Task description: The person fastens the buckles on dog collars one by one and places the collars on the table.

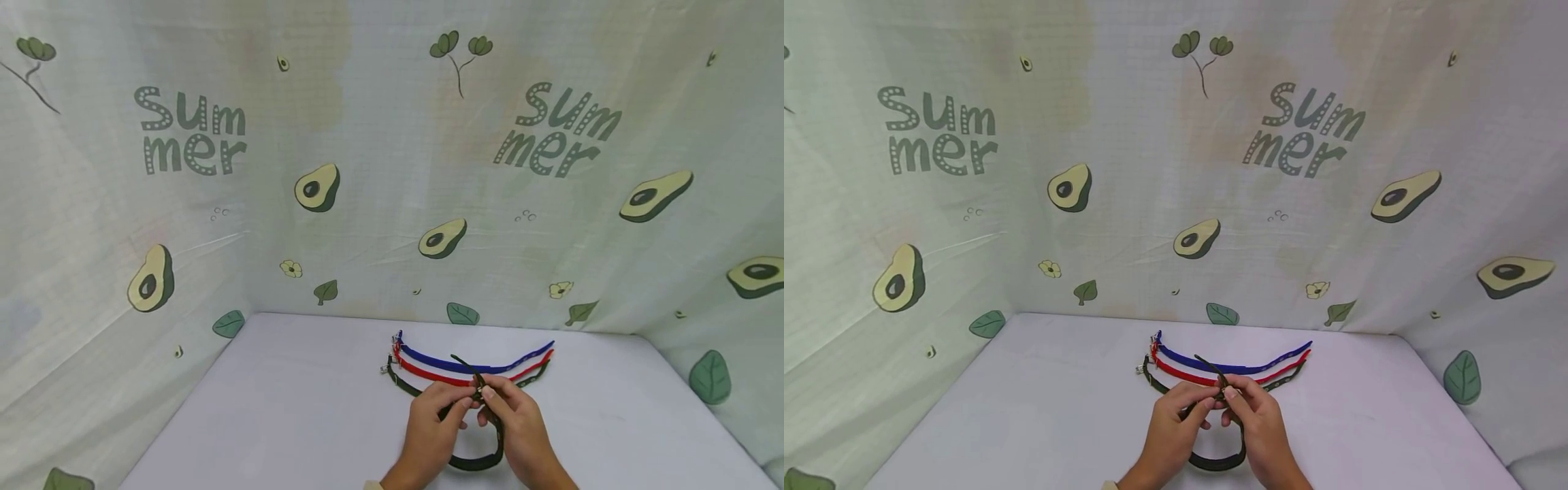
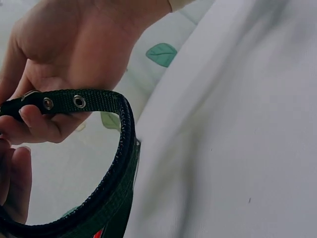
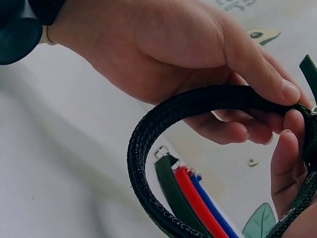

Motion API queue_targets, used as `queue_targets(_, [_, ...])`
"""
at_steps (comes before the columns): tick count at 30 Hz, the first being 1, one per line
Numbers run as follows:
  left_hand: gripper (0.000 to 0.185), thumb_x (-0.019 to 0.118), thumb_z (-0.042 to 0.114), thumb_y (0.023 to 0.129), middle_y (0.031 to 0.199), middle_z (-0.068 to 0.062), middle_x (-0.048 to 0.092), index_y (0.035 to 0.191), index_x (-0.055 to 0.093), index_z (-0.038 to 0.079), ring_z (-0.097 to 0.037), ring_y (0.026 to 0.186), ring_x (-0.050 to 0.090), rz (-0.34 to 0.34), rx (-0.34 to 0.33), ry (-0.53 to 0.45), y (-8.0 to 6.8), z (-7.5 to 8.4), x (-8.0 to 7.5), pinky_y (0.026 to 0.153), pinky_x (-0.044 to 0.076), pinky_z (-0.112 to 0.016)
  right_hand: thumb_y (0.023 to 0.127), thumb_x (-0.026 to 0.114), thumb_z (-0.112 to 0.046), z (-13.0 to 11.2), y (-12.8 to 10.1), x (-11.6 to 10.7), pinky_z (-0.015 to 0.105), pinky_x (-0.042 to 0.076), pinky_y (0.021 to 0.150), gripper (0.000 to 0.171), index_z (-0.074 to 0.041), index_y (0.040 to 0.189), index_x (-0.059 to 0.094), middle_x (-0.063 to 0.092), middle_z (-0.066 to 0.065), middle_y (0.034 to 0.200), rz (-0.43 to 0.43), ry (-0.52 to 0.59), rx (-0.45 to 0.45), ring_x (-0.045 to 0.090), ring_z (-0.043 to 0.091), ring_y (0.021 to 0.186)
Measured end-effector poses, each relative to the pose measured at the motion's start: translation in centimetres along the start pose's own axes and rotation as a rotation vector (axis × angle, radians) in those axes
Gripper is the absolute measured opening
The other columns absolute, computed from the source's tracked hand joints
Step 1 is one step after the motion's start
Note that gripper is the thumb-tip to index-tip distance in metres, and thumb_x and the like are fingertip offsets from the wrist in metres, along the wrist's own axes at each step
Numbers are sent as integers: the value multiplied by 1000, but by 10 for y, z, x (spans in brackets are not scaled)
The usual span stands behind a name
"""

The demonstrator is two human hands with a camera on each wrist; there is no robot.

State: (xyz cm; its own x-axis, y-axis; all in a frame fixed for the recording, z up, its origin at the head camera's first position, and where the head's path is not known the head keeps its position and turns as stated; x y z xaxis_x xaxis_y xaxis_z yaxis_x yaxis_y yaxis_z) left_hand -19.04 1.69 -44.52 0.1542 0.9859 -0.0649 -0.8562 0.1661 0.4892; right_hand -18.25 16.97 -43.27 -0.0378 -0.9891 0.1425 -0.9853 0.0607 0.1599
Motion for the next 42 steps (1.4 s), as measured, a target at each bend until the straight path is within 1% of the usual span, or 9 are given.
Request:
queue_targets(3, [20, 63, 11, 99, 95, 6, 62, 114, 76, 10, -6, 83, 60, -3, 77, 68, -1, 0, 0, 59, 57, -26, 102, 56, -8, -1, 0, 0, 29, 53, 64, 32, 15, 123, 54, 66, 16, 96, -10, -1, -23, 60, 23, 72])
queue_targets(5, [20, 62, 14, 100, 94, 4, 61, 115, 76, 12, -5, 81, 58, -6, 101, 97, -2, -1, 0, 57, 57, -24, 102, 57, -8, -2, -1, 0, 29, 53, 64, 32, 15, 123, 54, 66, 16, 96, -16, -7, -31, 60, 23, 71])
queue_targets(12, [20, 60, 16, 102, 93, 1, 61, 115, 75, 12, -5, 75, 64, -51, 95, 72, 4, 2, -4, 54, 57, -26, 101, 59, -11, -6, -1, 0, 31, 55, 65, 28, 8, 122, 60, 68, 18, 96, -28, -102, -63, 64, 23, 75])
queue_targets(15, [18, 62, 17, 101, 93, 1, 62, 113, 75, 13, -6, 74, 66, -64, 52, 56, 8, 5, -11, 55, 57, -27, 100, 61, -11, -9, -2, 0, 32, 55, 66, 28, 4, 123, 62, 69, 18, 96, -56, -156, -84, 65, 24, 76])
queue_targets(22, [16, 65, 19, 99, 98, 3, 65, 111, 75, 16, -9, 77, 68, -82, -121, 7, 10, 8, -17, 62, 59, -29, 98, 64, -10, -13, -4, 4, 32, 54, 64, 27, 1, 123, 64, 69, 18, 95, -69, -224, -105, 64, 26, 70])
queue_targets(27, [16, 65, 18, 99, 100, -5, 68, 111, 74, 13, -13, 78, 68, -77, -183, -78, 10, 9, -18, 65, 59, -28, 97, 66, -11, -12, -5, 4, 32, 55, 64, 28, -4, 125, 65, 68, 14, 103, -50, -240, -119, 65, 25, 74])
queue_targets(31, [18, 66, 18, 98, 101, -11, 70, 112, 73, 8, -14, 78, 67, -72, -223, -126, 12, 10, -19, 67, 58, -27, 97, 67, -12, -12, -6, 5, 32, 56, 64, 27, -6, 123, 65, 69, 14, 103, -28, -257, -140, 66, 24, 75])
queue_targets(37, [40, 70, 16, 95, 99, -6, 70, 133, 58, 9, -17, 78, 68, -47, -296, -187, 15, 11, -18, 68, 58, -29, 95, 69, -10, -9, -6, 7, 32, 56, 62, 23, -6, 118, 68, 70, 16, 98, 6, -286, -175, 68, 23, 74])
queue_targets(42, [58, 69, 12, 95, 102, -8, 67, 147, 45, 21, -21, 81, 68, -58, -279, -208, 16, 10, -20, 72, 59, -37, 94, 71, -10, -8, -6, 7, 32, 57, 62, 19, -8, 113, 70, 71, 10, 95, 9, -324, -208, 69, 20, 78])
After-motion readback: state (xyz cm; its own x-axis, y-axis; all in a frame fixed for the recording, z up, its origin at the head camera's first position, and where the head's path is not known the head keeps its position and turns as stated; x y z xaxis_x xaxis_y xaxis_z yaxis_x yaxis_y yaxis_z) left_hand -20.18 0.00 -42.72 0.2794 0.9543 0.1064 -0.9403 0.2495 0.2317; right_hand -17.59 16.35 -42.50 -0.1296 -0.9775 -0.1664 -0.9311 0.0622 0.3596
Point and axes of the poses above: each hand's wrist, its own y-axis towards the middle knuckle, its own x-axis out of the palm, z = x × y, the point moved 1 cm from there along y, towards the middle knuckle
